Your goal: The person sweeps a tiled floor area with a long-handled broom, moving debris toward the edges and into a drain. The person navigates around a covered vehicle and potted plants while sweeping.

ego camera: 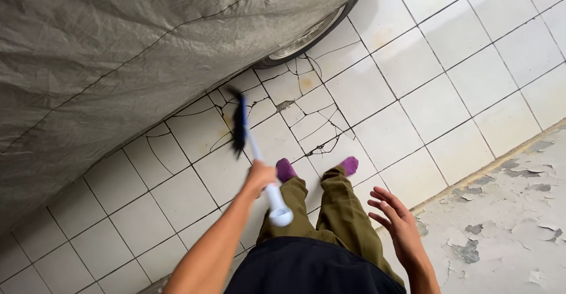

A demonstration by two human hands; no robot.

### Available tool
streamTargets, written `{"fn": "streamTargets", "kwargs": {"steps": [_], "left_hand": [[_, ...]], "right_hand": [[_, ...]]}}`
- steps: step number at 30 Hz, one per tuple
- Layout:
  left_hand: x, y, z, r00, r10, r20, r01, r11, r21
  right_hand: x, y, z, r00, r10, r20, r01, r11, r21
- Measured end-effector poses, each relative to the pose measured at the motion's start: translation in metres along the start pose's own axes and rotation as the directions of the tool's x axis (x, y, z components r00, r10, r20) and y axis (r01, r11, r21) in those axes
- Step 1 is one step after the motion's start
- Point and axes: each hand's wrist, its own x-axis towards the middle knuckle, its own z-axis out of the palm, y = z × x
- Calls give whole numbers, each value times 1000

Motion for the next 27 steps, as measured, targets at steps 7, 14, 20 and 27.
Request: {"fn": "streamTargets", "kwargs": {"steps": [7,14,20,27], "left_hand": [[-18,190,128,878,290,381,-257,957,-134],[-137,197,88,843,359,400,-350,932,-99],[-159,116,28,980,54,189,-39,996,-80],[-77,108,67,983,-181,-26,172,962,-212]], "right_hand": [[23,14,-57,998,19,-66,-11,993,119],[64,-42,-118,995,77,-60,-69,990,121],[116,-100,-160,999,12,34,-14,998,64],[149,-142,-199,998,-33,47,31,998,58]]}}
